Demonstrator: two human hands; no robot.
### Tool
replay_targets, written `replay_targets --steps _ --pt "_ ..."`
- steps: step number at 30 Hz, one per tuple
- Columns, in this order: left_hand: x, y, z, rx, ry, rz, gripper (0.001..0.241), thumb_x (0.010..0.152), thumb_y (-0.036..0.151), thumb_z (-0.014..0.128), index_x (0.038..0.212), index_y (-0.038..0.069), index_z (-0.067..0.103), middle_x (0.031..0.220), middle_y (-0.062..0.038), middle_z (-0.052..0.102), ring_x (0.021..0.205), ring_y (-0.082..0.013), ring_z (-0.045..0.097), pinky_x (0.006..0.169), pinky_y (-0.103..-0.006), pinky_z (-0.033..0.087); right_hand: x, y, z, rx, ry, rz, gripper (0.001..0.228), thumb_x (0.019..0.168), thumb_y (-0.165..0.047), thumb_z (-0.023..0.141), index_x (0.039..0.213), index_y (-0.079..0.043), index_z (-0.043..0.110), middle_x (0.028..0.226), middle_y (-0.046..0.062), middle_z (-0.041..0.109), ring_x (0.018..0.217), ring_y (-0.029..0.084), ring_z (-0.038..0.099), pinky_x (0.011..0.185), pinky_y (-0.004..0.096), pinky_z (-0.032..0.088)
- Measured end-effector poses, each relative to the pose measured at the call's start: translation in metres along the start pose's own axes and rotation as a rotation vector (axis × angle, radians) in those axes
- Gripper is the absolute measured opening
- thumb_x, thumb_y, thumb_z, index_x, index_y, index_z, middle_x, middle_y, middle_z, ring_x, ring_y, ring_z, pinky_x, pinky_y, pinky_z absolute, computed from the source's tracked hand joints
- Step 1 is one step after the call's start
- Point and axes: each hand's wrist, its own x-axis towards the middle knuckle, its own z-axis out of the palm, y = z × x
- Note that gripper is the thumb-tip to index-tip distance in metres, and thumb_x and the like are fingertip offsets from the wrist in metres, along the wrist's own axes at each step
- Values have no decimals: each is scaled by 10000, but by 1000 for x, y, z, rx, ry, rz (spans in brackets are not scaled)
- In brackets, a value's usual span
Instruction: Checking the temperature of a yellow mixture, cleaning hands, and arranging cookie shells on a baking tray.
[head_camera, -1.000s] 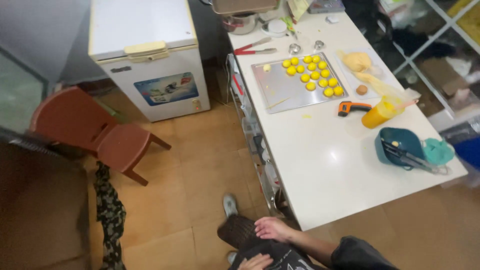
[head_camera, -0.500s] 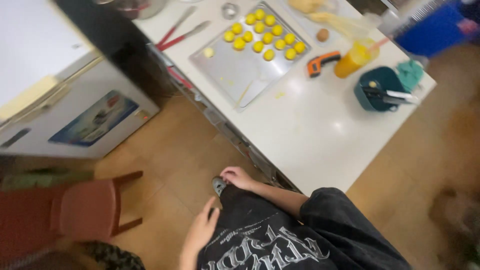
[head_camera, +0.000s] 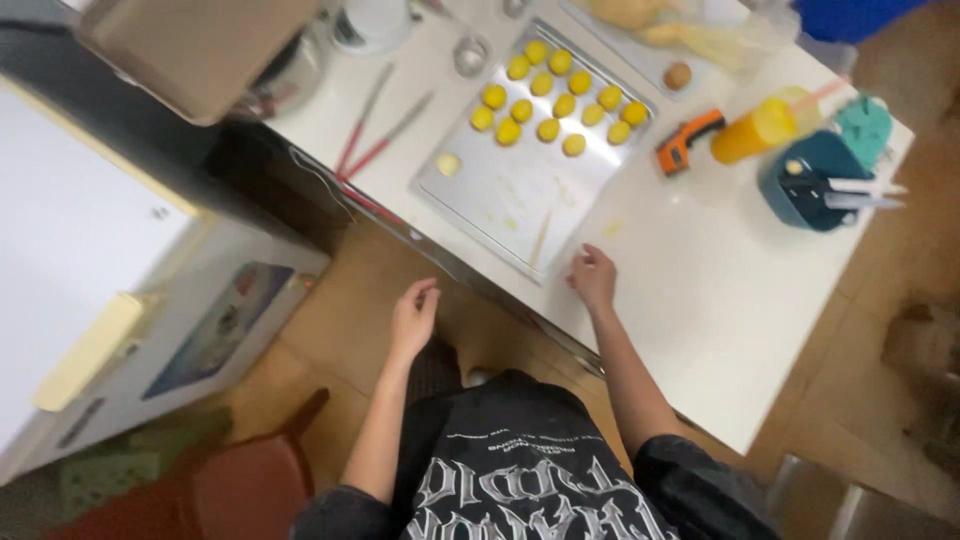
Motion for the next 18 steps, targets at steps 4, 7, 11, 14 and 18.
replay_targets --steps 4,7,11,14,18 --pt "55 -15 -45 37 9 -79 304 989 220 641 1220 39 716 1011 -148 768 918 -216 705 819 -339 557 23 -8 12 -176 141 -18 410 893 -148 660 1278 -7 671 848 103 724 646 221 706 595 349 558" --pt "97 -48 -85 48 -2 -56 293 1004 219 617 1221 42 705 1035 -126 776 937 -170 715 819 -311 555 36 -23 24 -296 257 -44 326 846 -137 707 1150 -25 741 845 116 743 724 241 713 689 372 561" --pt "121 -115 -120 -145 -17 -132 287 1031 188 591 1237 8 680 1094 -121 752 957 -172 692 804 -304 573 27 -26 25 -384 333 44 201 828 -125 722 1009 -57 777 835 125 747 757 264 701 740 386 548" --pt "128 -129 -124 -153 -32 -184 287 1049 168 554 1244 -10 666 1073 -118 752 957 -170 720 843 -294 583 39 15 24 -382 410 -151 116 808 -120 735 915 -76 745 906 116 750 798 269 704 731 380 545" --pt "128 -145 -99 -206 -127 -229 282 1057 165 560 1241 -22 662 1056 -127 742 939 -177 707 831 -307 574 25 -14 23 -439 406 -197 73 814 -113 731 822 -55 689 897 128 719 806 297 685 730 393 538"
